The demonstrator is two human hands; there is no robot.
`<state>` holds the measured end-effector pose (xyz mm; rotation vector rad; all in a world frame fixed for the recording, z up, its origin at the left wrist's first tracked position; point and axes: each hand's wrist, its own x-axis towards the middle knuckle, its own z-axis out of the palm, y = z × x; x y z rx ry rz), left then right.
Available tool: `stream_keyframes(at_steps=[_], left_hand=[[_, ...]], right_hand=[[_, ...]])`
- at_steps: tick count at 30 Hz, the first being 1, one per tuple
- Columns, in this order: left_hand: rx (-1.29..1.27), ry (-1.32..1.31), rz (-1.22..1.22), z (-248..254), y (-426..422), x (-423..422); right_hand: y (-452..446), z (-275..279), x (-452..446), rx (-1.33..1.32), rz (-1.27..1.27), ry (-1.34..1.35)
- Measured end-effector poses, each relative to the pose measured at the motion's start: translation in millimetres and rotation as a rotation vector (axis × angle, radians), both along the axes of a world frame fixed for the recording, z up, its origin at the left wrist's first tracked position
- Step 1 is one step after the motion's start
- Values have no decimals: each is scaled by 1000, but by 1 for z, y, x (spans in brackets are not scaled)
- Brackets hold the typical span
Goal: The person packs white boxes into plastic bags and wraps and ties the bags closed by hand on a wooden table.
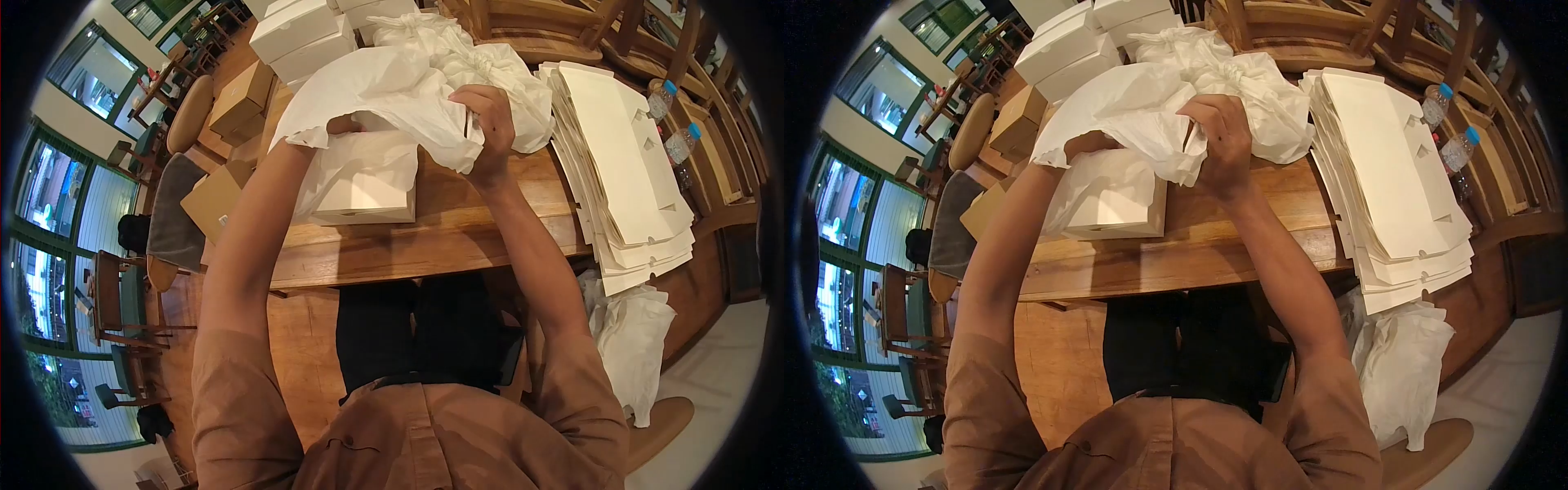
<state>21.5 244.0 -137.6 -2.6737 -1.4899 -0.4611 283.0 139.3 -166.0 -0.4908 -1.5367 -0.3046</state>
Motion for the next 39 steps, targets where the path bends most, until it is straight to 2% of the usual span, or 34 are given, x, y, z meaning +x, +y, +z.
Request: stream_keyframes(at_steps=[10, 22, 39], left_hand=[[-83, 68, 24, -2, -9, 5], [-137, 100, 75, 9, -7, -7], [-490, 405, 290, 21, -33, -17]], right_hand=[[1, 0, 0, -84, -35, 17], [1, 1, 0, -14, -67, 27], [-8, 6, -2, -13, -56, 58]])
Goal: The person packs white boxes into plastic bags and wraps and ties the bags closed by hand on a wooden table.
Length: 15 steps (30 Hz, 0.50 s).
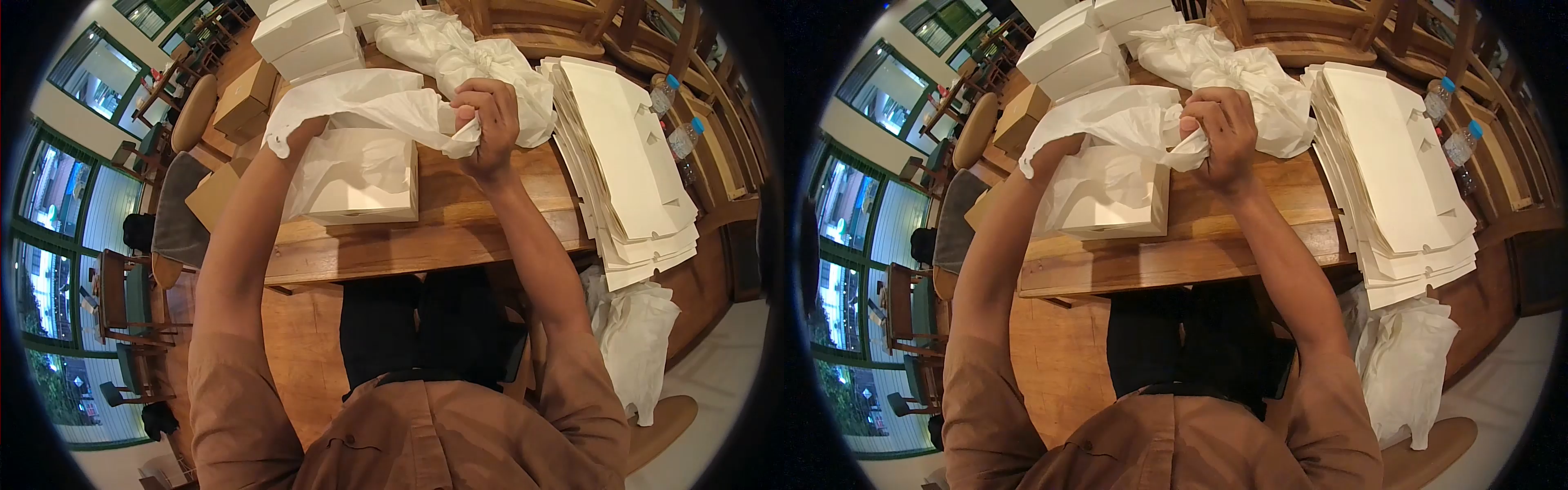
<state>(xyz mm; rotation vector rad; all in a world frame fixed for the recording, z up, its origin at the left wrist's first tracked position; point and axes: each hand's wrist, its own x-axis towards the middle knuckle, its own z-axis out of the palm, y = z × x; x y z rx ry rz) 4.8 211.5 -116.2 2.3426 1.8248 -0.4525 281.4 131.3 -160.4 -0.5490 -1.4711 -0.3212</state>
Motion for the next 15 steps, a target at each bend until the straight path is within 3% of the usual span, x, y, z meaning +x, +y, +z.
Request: stream_keyframes(at_steps=[8, 10, 15], left_hand=[[-134, 124, 62, 4, -4, 10], [-167, 152, 62, 5, -6, 15], [-149, 87, -26, 30, -50, 32]], right_hand=[[1, 1, -2, -61, -9, 19], [1, -4, -4, -219, 120, 82], [1, -10, -8, -226, 156, 72]])
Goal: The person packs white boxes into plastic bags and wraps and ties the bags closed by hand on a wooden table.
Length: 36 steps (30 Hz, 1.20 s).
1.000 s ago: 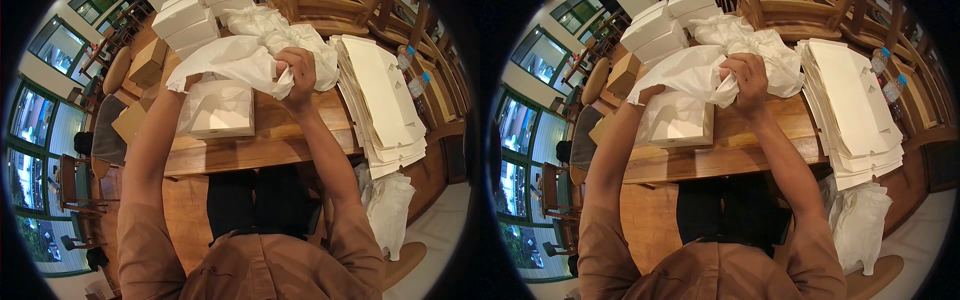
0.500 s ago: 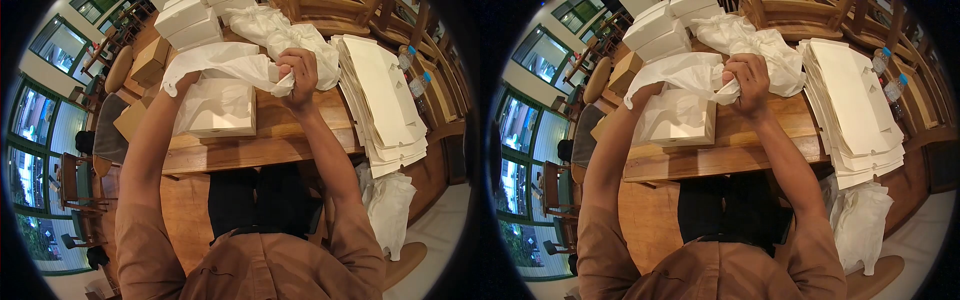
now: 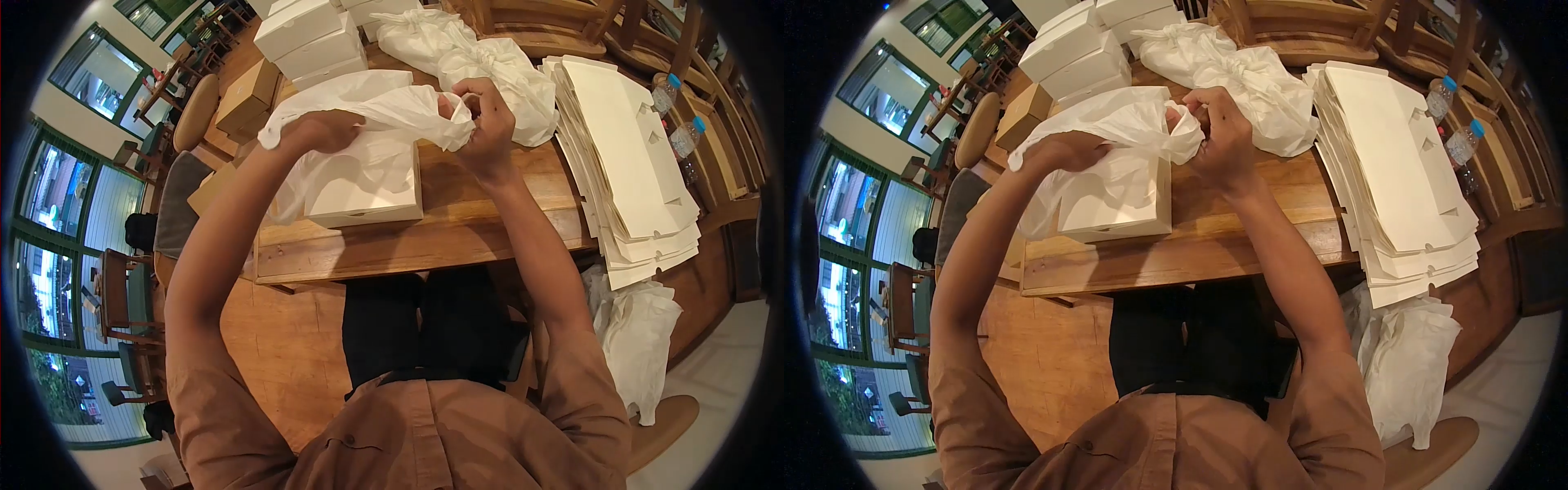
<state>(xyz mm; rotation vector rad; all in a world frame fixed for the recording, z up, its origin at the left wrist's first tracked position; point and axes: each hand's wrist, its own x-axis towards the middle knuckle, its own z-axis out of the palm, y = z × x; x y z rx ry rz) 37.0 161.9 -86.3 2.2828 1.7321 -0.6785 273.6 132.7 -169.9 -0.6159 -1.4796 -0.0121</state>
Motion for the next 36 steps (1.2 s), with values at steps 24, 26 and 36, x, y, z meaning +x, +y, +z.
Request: stream_keyframes(at_steps=[24, 26, 36], left_hand=[[1343, -1369, 260, -106, -182, -35], [912, -1507, 456, -109, -166, -51], [1111, -1787, 109, -57, -162, -53]], right_hand=[[-3, 2, 0, 7, 12, -97], [-1, -1, 2, -11, 17, -123], [-22, 4, -7, -403, 45, -237]])
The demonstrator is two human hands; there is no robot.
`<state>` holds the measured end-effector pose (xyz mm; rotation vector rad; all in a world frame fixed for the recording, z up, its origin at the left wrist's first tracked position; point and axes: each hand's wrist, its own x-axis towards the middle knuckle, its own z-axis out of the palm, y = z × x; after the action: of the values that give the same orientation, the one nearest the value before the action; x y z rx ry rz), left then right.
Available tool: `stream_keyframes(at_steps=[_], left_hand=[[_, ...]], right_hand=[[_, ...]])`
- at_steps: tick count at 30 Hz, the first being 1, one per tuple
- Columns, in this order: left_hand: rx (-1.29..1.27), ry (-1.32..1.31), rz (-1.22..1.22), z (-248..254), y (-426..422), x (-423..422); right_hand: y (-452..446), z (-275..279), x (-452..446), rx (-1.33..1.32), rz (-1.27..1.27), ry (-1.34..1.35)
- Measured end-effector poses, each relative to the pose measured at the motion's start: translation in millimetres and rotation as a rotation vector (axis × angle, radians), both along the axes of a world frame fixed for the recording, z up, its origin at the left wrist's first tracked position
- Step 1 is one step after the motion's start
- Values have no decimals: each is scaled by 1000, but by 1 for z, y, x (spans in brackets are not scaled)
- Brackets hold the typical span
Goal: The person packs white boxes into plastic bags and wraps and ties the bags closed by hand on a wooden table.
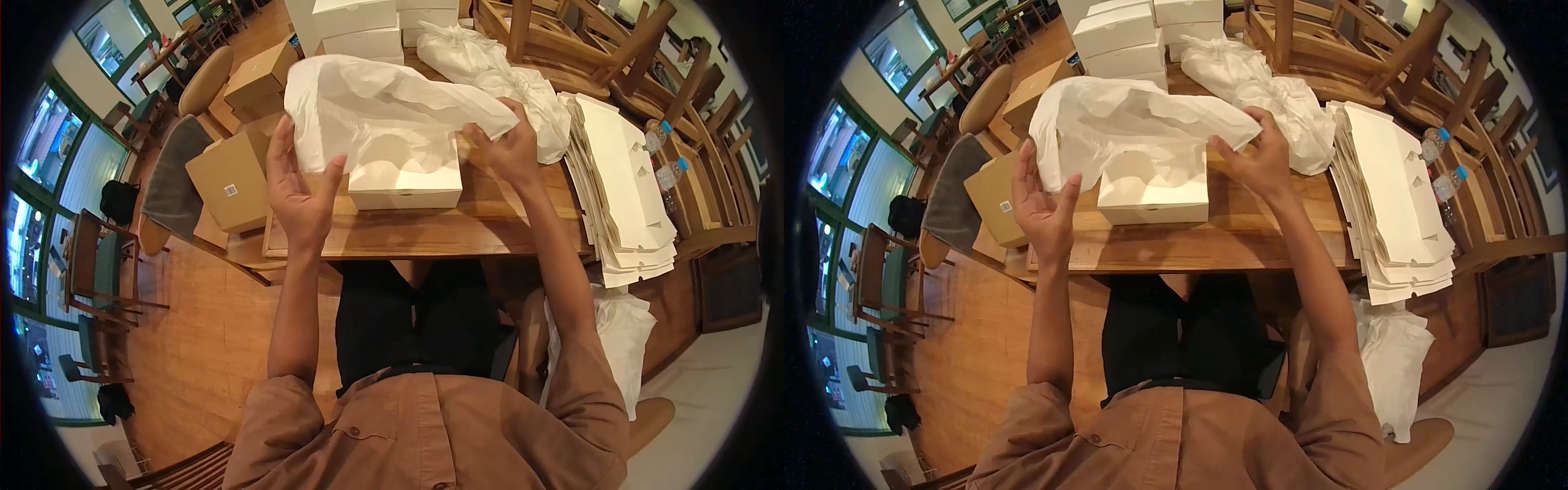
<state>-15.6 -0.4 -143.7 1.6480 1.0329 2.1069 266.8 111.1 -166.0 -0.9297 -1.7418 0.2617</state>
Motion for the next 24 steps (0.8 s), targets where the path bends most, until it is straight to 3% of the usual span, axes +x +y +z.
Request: stream_keyframes(at_steps=[2, 4, 6, 8, 9, 11, 14, 18, 24], left_hand=[[2, 16, -43, -2, -3, -2], [-64, 165, -14, -6, -2, -8], [-57, 220, 51, -6, 0, -11], [-65, 289, 106, -3, -2, -12], [-113, 323, 101, 0, -6, -12], [-156, 366, 87, 5, -8, -13], [-163, 404, 115, 10, -10, -15], [-196, 354, 130, 8, -13, -19], [-207, 284, 130, -1, -20, -19]], right_hand=[[-22, -7, -6, -159, 10, 403], [-55, -25, -13, -66, -100, 460], [-85, -32, -23, 221, -60, 251], [-109, -12, -32, 327, 158, -17], [-113, 0, -37, 316, 153, -13], [-107, 24, -48, 193, 361, -323], [-87, 45, -61, 86, 388, -525], [-57, 51, -70, -119, 322, -800], [-37, 28, -63, -192, 224, -1013]])
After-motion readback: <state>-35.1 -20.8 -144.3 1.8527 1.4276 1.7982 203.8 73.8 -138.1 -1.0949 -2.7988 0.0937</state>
